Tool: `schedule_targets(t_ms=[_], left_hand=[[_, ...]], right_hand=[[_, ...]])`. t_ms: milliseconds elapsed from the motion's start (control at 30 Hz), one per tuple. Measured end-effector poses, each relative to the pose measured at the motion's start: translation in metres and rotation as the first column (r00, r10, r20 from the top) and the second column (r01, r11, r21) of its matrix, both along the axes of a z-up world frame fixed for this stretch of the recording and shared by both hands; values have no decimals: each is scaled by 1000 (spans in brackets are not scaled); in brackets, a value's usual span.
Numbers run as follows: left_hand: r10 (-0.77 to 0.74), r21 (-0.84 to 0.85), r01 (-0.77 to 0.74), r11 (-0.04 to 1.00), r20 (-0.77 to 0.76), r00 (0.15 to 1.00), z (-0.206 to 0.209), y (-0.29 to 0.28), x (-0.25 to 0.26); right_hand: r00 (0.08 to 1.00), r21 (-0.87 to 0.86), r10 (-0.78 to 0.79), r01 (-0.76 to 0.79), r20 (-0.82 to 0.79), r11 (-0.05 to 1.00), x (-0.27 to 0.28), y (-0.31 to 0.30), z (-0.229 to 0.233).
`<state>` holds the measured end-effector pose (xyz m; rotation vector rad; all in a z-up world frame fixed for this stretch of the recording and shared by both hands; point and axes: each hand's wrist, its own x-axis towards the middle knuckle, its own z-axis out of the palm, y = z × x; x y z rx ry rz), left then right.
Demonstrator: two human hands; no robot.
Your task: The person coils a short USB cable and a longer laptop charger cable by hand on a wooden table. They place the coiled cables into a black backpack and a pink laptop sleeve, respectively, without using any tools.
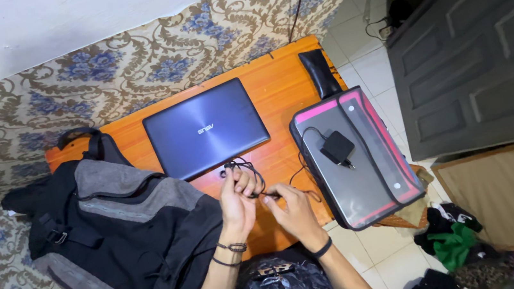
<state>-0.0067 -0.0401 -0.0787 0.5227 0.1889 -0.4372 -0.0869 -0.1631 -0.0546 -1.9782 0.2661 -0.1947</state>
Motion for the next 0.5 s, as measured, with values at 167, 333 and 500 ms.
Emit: schedule_targets(t_ms=[167,333,500], left_hand=[[-89,58,90,994,-10,996,11,8,11],[-271,146,280,949,-79,959,13,16,12],[-395,-80,387,919,-151,906,9,37,25]], right_hand=[[984,-123,170,-176,-56,977,-3,-21,-22],[944,-183,330,-328,-20,927,6,-65,-60],[838,250,433,-364,-332,897,6,-99,-102]])
